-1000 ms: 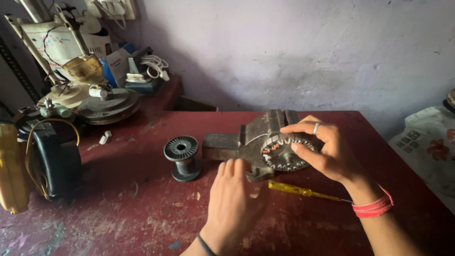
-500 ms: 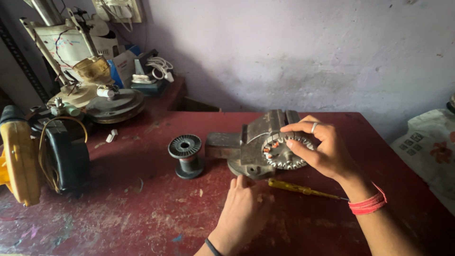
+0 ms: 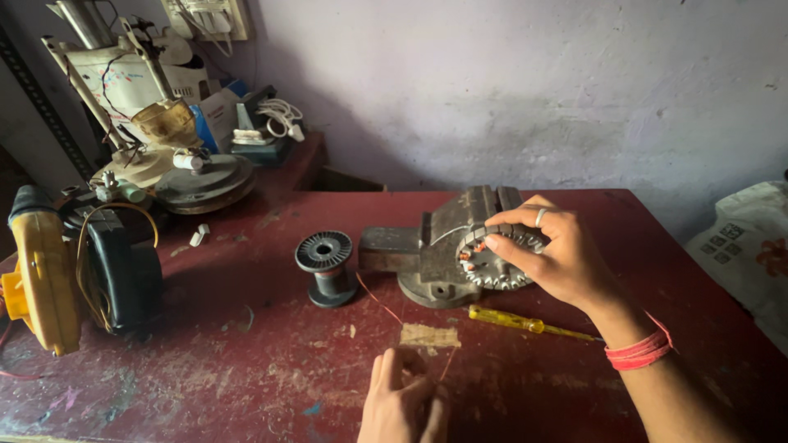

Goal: The person winds copper wire around a motor stator held in a bench vise. They repeatedly insert the wire into slots, pull it through, and trim excess with scissors. The stator remains clamped throughout the process.

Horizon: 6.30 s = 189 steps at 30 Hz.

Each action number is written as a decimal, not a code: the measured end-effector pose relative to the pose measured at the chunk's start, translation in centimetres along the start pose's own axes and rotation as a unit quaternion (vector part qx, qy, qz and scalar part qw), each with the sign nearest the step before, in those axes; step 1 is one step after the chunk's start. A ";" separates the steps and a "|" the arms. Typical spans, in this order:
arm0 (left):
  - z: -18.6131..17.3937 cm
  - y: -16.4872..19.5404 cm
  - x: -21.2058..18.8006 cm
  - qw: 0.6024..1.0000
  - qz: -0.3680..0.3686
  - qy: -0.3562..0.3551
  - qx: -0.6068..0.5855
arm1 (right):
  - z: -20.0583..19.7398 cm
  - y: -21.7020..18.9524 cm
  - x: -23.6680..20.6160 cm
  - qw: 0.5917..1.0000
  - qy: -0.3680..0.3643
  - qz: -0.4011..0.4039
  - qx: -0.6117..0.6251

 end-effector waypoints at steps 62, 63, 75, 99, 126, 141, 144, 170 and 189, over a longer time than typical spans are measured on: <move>-8.1 5.0 0.8 0.980 0.172 -0.030 0.096 | -1.0 0.9 -0.5 0.999 -0.032 -0.017 0.015; -9.1 6.3 1.8 0.984 0.161 -0.003 0.074 | -1.1 1.0 -0.6 0.999 -0.032 -0.015 0.023; -3.1 5.9 19.9 0.949 0.107 0.028 -0.295 | -1.4 -5.4 0.4 0.962 0.032 -0.228 -0.149; 0.5 4.3 16.1 0.959 0.251 0.111 -0.073 | 0.8 -2.2 1.9 0.985 0.036 -0.152 -0.066; 4.3 1.7 16.2 0.938 -0.060 -0.139 -0.311 | 2.1 1.9 1.8 0.989 0.085 -0.076 -0.096; 4.9 2.4 15.7 0.935 -0.002 -0.203 -0.293 | 3.3 1.0 2.3 0.994 -0.025 -0.103 -0.010; 4.7 2.5 15.7 0.938 0.003 -0.198 -0.283 | 3.3 0.9 1.9 0.991 -0.049 -0.125 0.005; 1.1 3.8 16.0 0.965 0.150 0.190 -0.102 | 3.2 3.5 1.7 0.995 0.068 -0.012 0.071; 0.4 4.6 15.8 0.967 0.153 0.173 -0.104 | 2.8 1.4 1.5 0.995 0.037 -0.088 0.027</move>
Point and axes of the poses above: each hand's wrist, its own x-axis towards the middle knuckle, its own z-axis out of the palm, y = z × x, the point moved 7 cm from there along x, towards the middle knuckle, and after that the axes turned 6 degrees about -z, right-handed, at the moved point
